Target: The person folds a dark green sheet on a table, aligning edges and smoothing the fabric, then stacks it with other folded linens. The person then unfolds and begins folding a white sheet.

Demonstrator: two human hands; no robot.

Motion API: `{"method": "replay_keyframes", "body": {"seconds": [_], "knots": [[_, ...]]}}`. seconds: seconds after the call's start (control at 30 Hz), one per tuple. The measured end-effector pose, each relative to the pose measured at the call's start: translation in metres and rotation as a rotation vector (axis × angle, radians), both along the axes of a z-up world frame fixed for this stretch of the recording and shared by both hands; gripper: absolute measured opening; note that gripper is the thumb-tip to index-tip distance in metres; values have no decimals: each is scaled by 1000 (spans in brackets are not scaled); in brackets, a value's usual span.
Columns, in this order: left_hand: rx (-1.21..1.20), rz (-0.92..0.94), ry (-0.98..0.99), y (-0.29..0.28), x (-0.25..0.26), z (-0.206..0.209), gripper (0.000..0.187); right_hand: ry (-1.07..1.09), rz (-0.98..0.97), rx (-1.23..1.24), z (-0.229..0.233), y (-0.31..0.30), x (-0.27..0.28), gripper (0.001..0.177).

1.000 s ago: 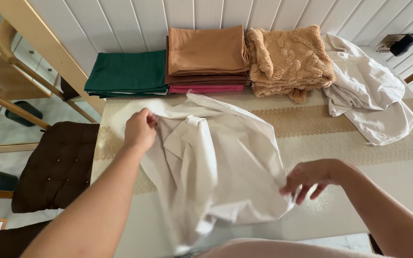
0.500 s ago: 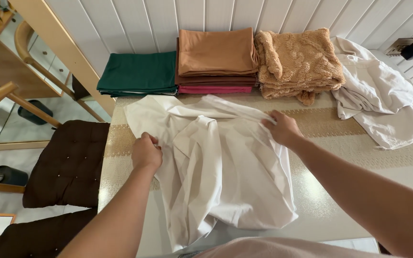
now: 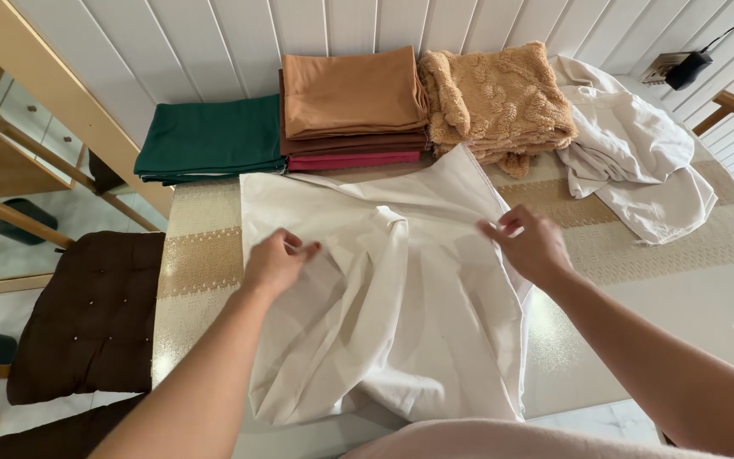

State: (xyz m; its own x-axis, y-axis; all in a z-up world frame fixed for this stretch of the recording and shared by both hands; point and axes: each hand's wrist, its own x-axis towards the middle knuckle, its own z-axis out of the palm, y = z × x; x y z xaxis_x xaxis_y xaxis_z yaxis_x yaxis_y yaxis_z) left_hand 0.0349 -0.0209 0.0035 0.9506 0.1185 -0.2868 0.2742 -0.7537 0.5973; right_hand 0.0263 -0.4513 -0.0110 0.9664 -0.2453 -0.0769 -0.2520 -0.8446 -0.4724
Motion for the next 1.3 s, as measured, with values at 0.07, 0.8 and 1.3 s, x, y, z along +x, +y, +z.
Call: {"method": "replay_keyframes", "body": {"seconds": [0.07,0.8,1.3], "knots": [[-25,-33,87,-5,-4,1,63,244,54,43,-6,5,12,67],[-839,388,35,40,16,45,39,-221,-535,591,44,-29,50,41],[183,70,268,45,-99,38,74,707,-44,631,24,-24,-63,34]]}}
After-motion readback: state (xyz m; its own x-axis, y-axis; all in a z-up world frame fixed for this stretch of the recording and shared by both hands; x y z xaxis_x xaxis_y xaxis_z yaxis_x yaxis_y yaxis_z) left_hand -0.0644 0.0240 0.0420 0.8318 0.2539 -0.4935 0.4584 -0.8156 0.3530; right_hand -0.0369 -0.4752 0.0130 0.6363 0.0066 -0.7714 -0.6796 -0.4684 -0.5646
